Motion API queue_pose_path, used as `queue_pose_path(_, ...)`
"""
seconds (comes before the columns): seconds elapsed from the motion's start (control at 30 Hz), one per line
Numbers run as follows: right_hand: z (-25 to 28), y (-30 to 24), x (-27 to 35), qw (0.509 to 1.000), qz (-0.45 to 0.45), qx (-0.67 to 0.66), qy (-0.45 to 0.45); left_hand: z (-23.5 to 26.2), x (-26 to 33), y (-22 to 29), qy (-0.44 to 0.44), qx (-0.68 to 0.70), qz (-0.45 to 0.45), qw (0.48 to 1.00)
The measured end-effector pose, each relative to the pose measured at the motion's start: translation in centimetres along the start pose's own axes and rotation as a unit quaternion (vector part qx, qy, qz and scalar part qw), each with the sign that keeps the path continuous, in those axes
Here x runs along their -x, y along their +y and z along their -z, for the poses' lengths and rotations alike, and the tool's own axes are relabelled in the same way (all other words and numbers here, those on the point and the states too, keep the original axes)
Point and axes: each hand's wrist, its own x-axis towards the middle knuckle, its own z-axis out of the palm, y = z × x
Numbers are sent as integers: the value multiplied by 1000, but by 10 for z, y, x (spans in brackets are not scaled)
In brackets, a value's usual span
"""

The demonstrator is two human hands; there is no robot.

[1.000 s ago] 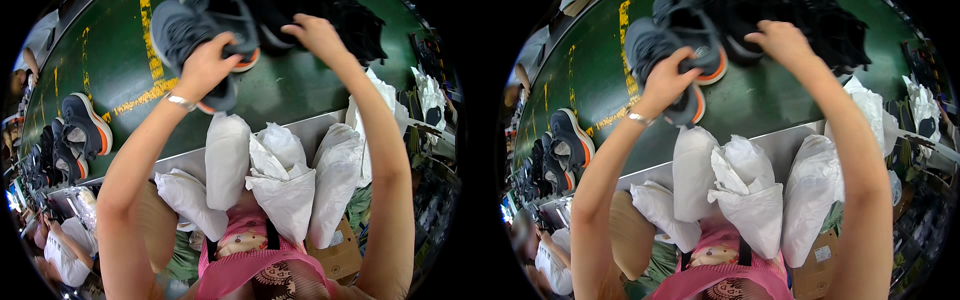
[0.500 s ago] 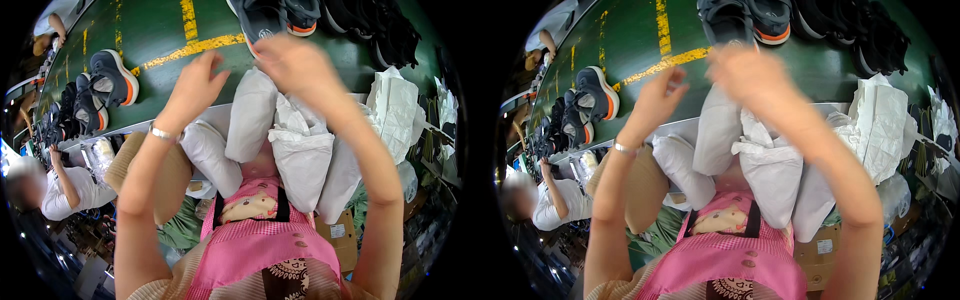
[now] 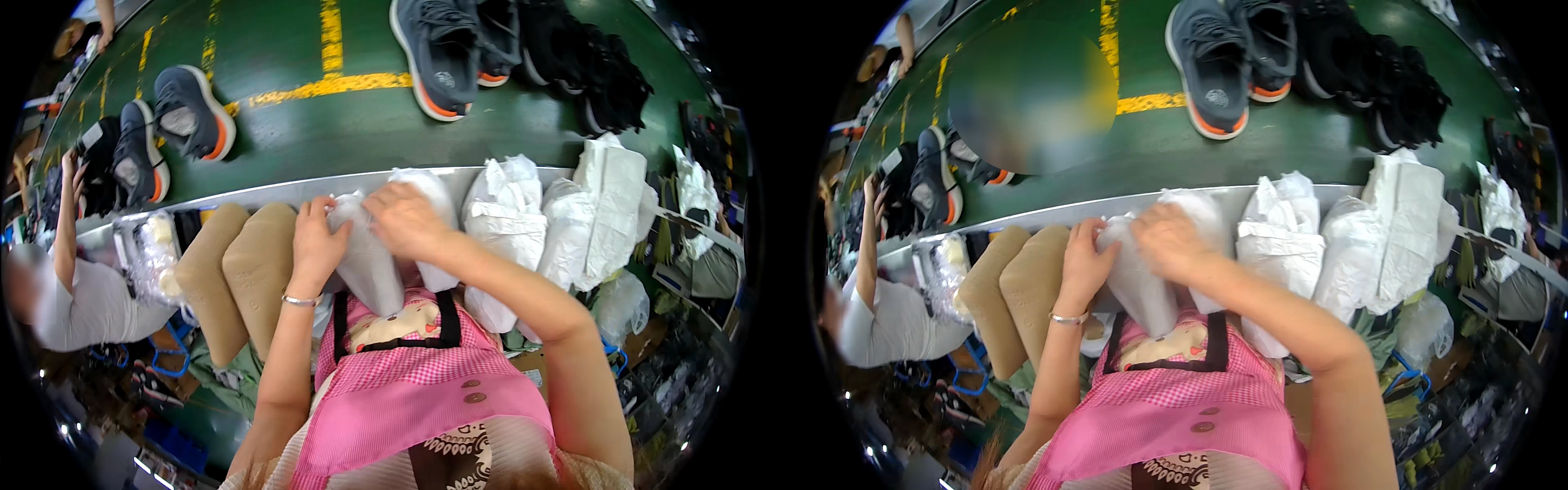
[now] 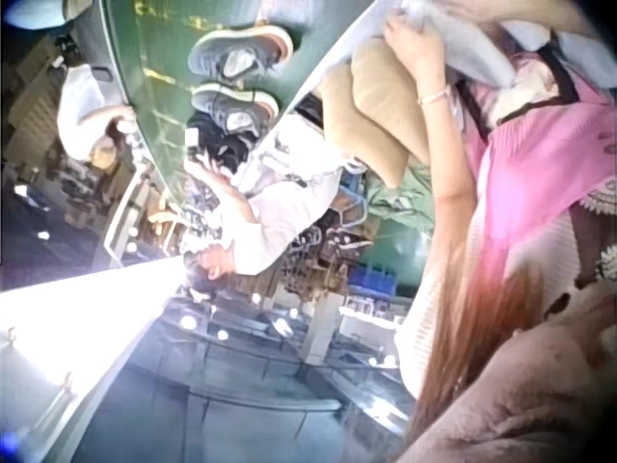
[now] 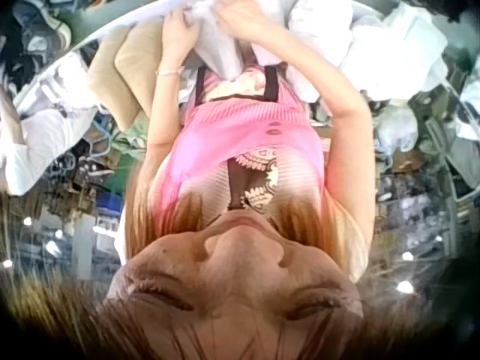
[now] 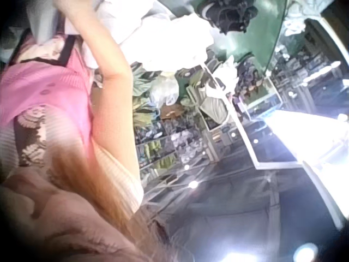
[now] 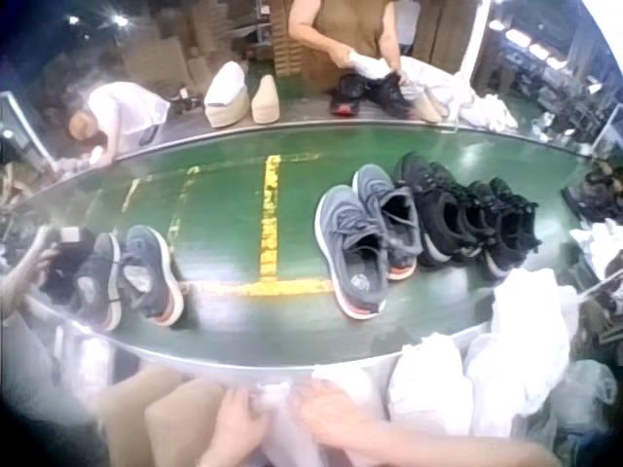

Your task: The person repeatedly picks up white tissue paper, folds it into a compact shape, and inserts it into the toe area of various shoes on a conveyor belt. The person handles multiple pairs of shoes one at a time, moving them along the belt after stuffing.

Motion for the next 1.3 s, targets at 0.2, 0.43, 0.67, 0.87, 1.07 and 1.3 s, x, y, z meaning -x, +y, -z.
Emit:
queue_pose_path(0.2, 4, -14, -5, 969, -128, -212, 7, 9, -3, 5, -117, 221, 64, 966)
queue_pose_path(0.43, 31, -9, -1, 931, -91, -354, 11, -3, 15, 32, 3, 415, 89, 905)
queue_pose_path(0.67, 95, 24, 56, 907, 19, -200, 371, 0, 26, 30, -78, 433, 73, 895)
queue_pose_path(0.87, 157, 233, 257, 711, -341, 70, 611, 2, 64, 65, -31, 610, 88, 786)
queue_pose_path(1.07, 90, 352, 364, 680, -581, -93, 437, -22, 121, 117, -137, 665, 201, 706)
queue_pose_path(1.3, 135, 322, 392, 708, -404, -358, 455, -42, 131, 184, -214, 539, 51, 813)
